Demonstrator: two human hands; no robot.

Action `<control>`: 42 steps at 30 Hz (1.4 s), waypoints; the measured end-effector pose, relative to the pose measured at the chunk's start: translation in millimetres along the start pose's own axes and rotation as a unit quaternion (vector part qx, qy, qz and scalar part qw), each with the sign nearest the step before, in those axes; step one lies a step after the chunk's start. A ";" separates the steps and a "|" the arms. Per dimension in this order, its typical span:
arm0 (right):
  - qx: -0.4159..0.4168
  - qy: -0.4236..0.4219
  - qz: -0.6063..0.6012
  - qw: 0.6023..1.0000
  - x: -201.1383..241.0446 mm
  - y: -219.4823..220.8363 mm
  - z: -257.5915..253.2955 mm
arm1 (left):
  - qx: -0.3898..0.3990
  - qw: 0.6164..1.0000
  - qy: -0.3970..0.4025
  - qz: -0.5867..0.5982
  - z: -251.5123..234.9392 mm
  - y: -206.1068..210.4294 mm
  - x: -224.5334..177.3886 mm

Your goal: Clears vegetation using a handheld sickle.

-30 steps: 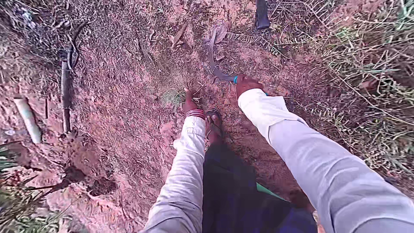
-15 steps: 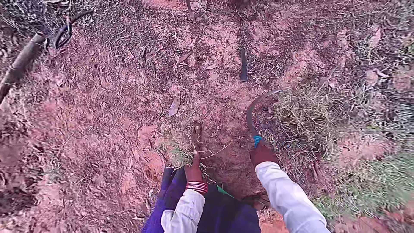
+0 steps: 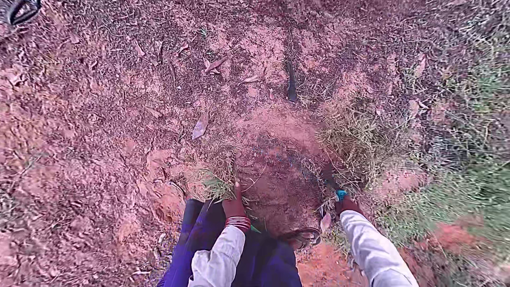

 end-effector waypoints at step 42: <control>0.083 -0.192 0.081 0.974 158.4 7.6 132.2 | -0.015 1.000 0.025 -0.004 0.7 22.7 -34.3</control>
Point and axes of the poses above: each hand's wrist, its own z-axis away from the middle knuckle, its own y-axis out of the palm, x = y × z, the point moved 2 cm from there along -z, towards the middle knuckle, and after that the axes turned 7 degrees about y, right-handed, at the moved point
